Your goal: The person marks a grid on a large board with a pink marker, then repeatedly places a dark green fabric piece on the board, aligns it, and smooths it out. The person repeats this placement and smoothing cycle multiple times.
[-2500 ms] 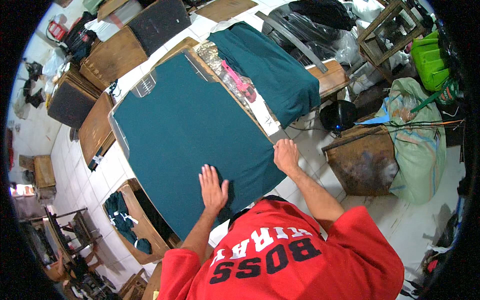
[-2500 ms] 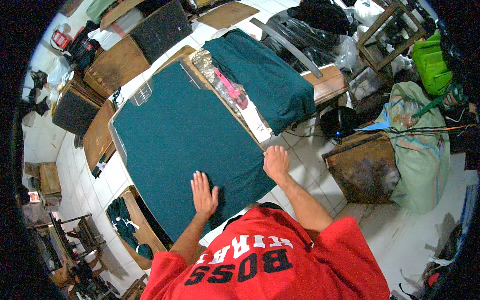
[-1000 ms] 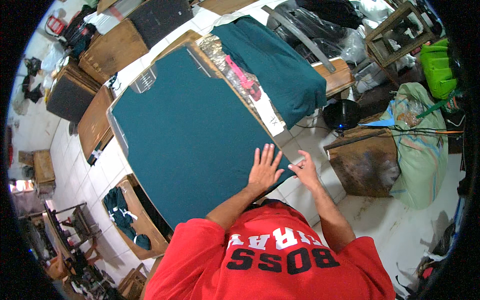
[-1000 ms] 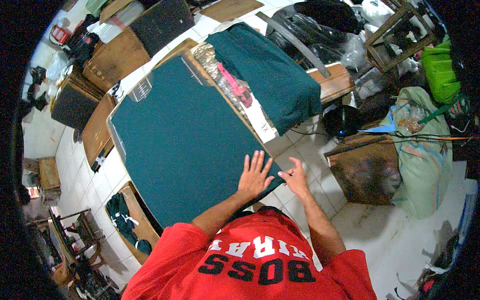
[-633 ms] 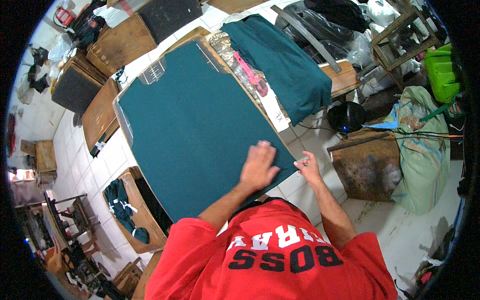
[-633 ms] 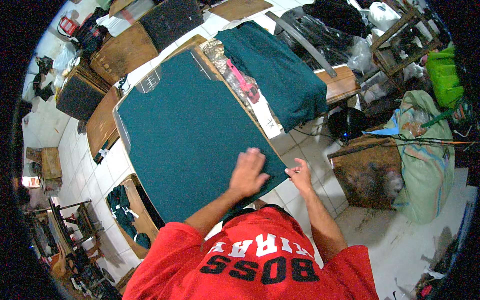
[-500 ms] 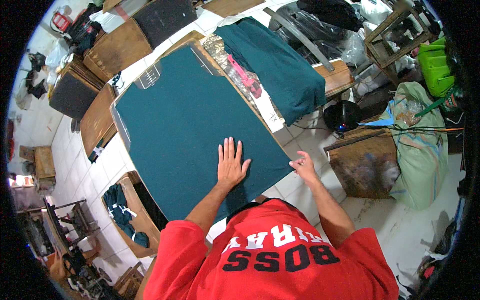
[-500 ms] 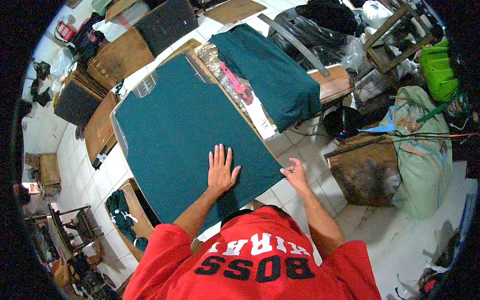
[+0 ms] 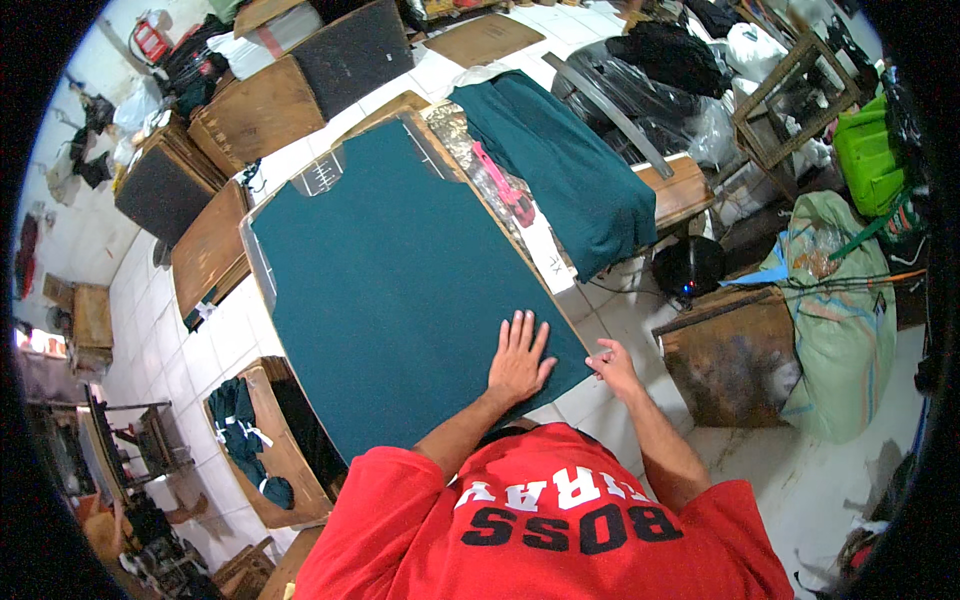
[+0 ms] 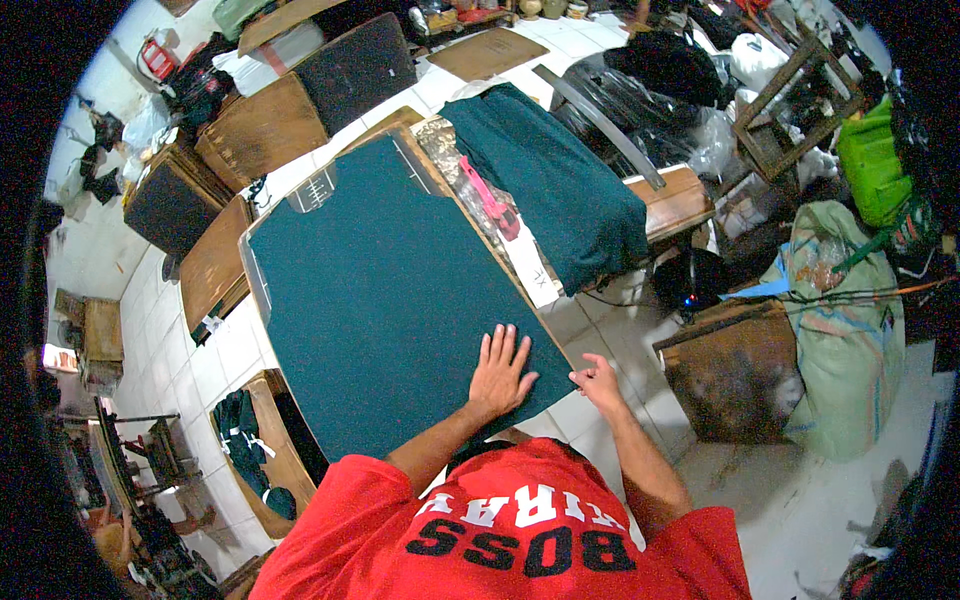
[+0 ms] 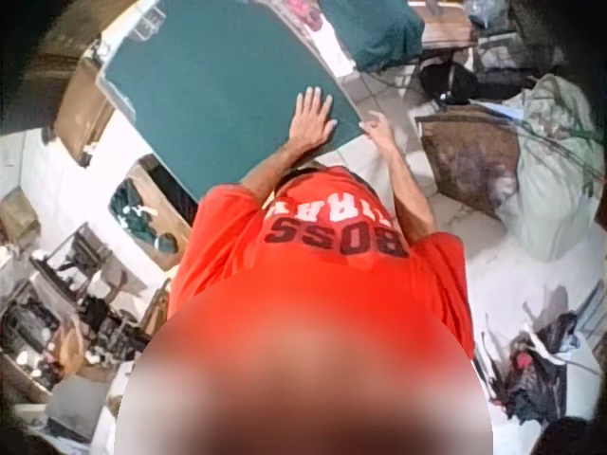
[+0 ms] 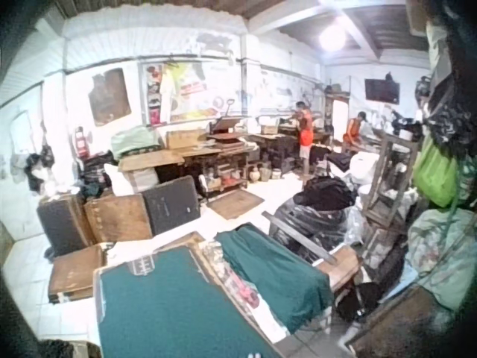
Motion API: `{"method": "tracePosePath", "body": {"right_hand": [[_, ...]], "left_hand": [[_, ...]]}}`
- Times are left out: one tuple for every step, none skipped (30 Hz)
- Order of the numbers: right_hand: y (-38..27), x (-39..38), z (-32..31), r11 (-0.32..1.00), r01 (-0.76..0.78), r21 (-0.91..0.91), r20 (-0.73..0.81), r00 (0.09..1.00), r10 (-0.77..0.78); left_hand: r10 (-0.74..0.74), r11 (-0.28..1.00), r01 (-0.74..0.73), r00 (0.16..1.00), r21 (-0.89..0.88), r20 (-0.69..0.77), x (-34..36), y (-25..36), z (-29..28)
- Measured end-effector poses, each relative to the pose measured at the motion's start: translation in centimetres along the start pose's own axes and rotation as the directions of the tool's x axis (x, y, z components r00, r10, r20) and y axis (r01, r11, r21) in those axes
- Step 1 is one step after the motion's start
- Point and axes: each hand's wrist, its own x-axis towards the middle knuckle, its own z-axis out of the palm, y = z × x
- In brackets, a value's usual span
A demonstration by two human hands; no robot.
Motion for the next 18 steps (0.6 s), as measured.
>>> {"method": "tracePosePath", "body": {"right_hand": [[0.0,-0.1,0.0,1.0,-0.008,0.016,0.0,1.0,0.008],[0.0,-0.2,0.0,0.999,-0.048,0.008,-0.015,0.999,0.049],[0.0,-0.3,0.0,1.0,-0.02,0.016,0.011,1.0,0.02],[-0.1,-0.3,0.0,1.0,-0.023,0.0,0.017,1.0,0.023],[-0.2,-0.4,0.0,0.999,-0.037,-0.028,0.014,0.999,0.038],[-0.2,-0.4,-0.1,0.999,-0.032,-0.026,0.034,0.999,0.033],[-0.3,-0.4,-0.2,0.999,-0.04,-0.038,0.044,0.998,0.041],[-0.4,-0.4,-0.2,0.997,-0.054,-0.062,0.042,0.998,0.056],[-0.5,-0.4,-0.3,0.997,-0.046,-0.055,0.066,0.997,0.05],[-0.6,-0.4,-0.4,0.997,-0.043,-0.063,0.081,0.996,0.048],[-0.7,-0.4,-0.4,0.994,-0.057,-0.091,0.079,0.995,0.064],[-0.8,-0.4,-0.4,0.993,-0.056,-0.099,0.092,0.994,0.066],[-0.8,-0.4,-0.4,0.996,-0.038,-0.078,0.102,0.994,0.046],[-0.9,-0.4,-0.4,0.996,-0.037,-0.077,0.091,0.995,0.044],[-0.9,-0.4,-0.3,0.994,-0.061,-0.091,0.061,0.996,0.067],[-0.8,-0.4,-0.3,0.996,-0.063,-0.067,0.07,0.995,0.068],[-0.7,-0.4,-0.3,0.997,-0.049,-0.056,0.102,0.993,0.055],[-0.6,-0.3,-0.4,0.997,-0.053,-0.055,0.126,0.99,0.06]], "left_hand": [[0.022,0.999,-0.022,1.0,0.025,-0.021,-0.3,0.5,0.1],[0.077,0.997,-0.077,0.997,0.027,0.017,-1.1,1.4,0.1],[0.168,0.986,-0.168,0.981,-0.003,0.1,-2.0,2.2,0.1],[0.24,0.97,-0.233,0.965,-0.073,0.107,-3.1,3.0,0.1],[0.308,0.947,-0.289,0.939,-0.14,0.152,-3.8,3.5,0.1],[0.297,0.93,-0.276,0.953,-0.243,0.057,-4.1,3.2,0.0],[0.276,0.906,-0.252,0.961,-0.339,0.022,-4.3,2.5,-0.3],[0.241,0.88,-0.19,0.968,-0.435,0.064,-4.5,2.0,-0.5],[0.112,0.954,-0.114,0.993,-0.278,-0.021,-4.6,0.5,-1.0],[-0.063,0.971,0.043,0.995,-0.235,-0.078,-5.0,-1.7,-1.7],[-0.214,0.965,0.174,0.953,-0.195,-0.213,-6.1,-4.1,-2.6],[-0.379,0.925,0.365,0.891,-0.102,-0.249,-7.5,-6.6,-3.6],[-0.456,0.865,0.502,0.783,-0.003,-0.423,-9.3,-9.3,-4.5],[-0.571,0.753,0.655,0.692,0.054,-0.442,-11.6,-11.6,-5.4],[-0.669,0.604,0.791,0.572,0.101,-0.476,-14.3,-13.5,-6.0],[-0.68,0.56,0.823,0.523,0.096,-0.513,-17.3,-14.9,-6.6],[-0.793,0.448,0.891,0.436,0.076,-0.425,-20.4,-15.5,-6.9],[-0.766,0.471,0.878,0.457,0.09,-0.453,-23.4,-15.1,-6.8]]}}
